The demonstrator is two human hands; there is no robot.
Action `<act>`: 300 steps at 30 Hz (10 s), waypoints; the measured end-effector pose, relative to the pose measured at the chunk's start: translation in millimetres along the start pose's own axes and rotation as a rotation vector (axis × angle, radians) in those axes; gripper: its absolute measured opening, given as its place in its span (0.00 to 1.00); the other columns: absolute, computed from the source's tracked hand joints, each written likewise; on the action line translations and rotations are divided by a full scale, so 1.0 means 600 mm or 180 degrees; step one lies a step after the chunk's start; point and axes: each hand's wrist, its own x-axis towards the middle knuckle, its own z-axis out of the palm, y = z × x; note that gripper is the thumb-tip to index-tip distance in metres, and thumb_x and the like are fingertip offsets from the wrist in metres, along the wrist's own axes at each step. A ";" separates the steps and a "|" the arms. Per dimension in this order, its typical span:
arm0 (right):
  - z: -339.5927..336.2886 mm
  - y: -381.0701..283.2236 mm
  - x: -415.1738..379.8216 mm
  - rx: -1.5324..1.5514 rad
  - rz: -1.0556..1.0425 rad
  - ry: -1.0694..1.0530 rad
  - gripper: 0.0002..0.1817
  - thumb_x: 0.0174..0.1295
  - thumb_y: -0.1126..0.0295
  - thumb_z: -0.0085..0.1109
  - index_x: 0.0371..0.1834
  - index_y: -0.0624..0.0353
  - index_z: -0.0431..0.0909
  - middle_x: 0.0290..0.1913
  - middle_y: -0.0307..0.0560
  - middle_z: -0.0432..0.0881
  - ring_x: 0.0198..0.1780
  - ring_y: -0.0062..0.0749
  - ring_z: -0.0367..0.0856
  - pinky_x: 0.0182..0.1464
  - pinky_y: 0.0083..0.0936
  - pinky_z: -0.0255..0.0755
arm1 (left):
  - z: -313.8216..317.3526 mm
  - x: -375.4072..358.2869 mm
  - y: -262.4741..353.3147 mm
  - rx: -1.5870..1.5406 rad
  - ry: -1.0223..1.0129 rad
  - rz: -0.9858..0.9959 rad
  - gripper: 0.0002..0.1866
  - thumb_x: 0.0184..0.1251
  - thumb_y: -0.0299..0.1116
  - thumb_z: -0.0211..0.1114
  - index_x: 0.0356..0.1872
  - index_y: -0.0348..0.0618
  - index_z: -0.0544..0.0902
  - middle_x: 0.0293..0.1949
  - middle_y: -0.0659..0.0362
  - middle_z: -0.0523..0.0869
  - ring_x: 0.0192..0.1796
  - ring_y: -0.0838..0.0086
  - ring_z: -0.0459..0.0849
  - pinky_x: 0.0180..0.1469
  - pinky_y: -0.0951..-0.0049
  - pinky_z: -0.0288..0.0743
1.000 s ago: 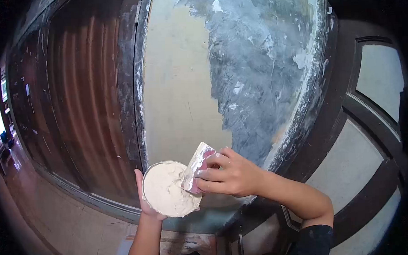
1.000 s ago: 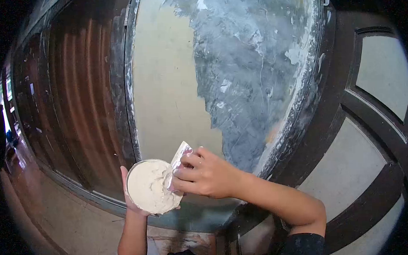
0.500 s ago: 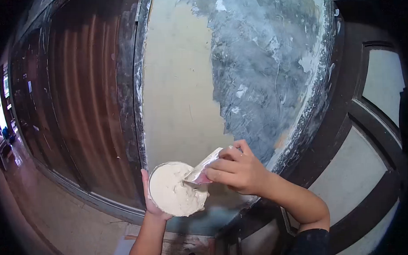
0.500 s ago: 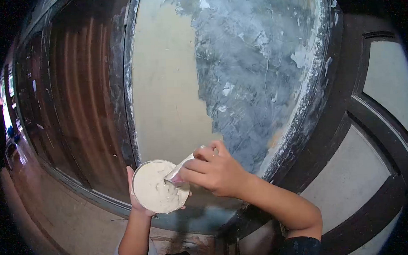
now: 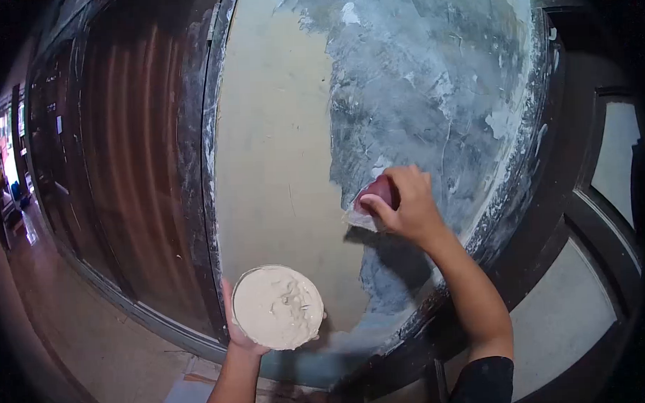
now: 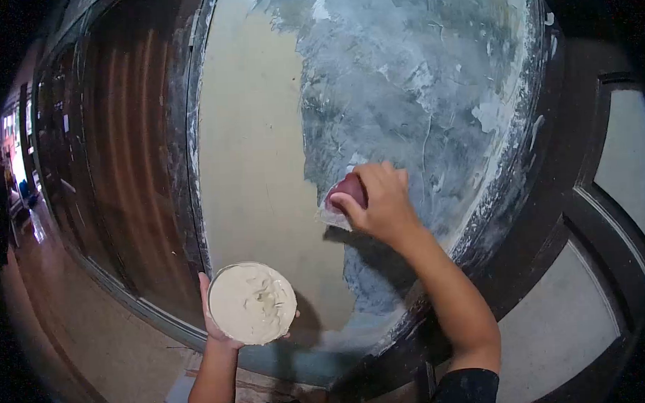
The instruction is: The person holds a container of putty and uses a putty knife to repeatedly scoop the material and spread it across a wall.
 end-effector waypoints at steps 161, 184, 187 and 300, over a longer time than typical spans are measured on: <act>0.057 0.015 0.141 -0.0937 -0.0318 0.1108 0.22 0.58 0.49 0.77 0.43 0.54 0.84 0.38 0.42 0.83 0.43 0.43 0.77 0.50 0.44 0.58 | 0.022 0.002 0.123 0.0565 0.0338 0.0646 0.58 0.70 0.85 0.38 0.78 0.40 0.71 0.73 0.38 0.77 0.68 0.37 0.80 0.65 0.30 0.78; 0.049 0.013 0.160 -0.1224 -0.0070 0.1303 0.22 0.62 0.45 0.73 0.44 0.52 0.85 0.40 0.42 0.85 0.47 0.43 0.78 0.52 0.48 0.57 | 0.032 -0.027 0.119 0.0544 0.0401 0.0793 0.55 0.73 0.83 0.36 0.78 0.41 0.72 0.75 0.43 0.77 0.70 0.39 0.80 0.68 0.27 0.75; 0.007 0.021 0.191 -0.1145 0.0320 0.1725 0.24 0.63 0.45 0.73 0.47 0.54 0.84 0.42 0.49 0.83 0.47 0.46 0.79 0.53 0.48 0.62 | 0.039 -0.030 0.121 0.0520 0.0448 0.0771 0.55 0.74 0.83 0.36 0.78 0.42 0.72 0.75 0.44 0.77 0.70 0.39 0.80 0.68 0.26 0.75; 0.045 0.035 -0.004 -0.0780 -0.0398 0.0826 0.18 0.63 0.49 0.73 0.38 0.52 0.82 0.31 0.40 0.77 0.35 0.39 0.75 0.46 0.39 0.59 | 0.034 -0.009 0.098 0.0486 0.0105 0.0496 0.56 0.70 0.84 0.40 0.79 0.44 0.70 0.74 0.39 0.75 0.67 0.26 0.78 0.57 0.11 0.73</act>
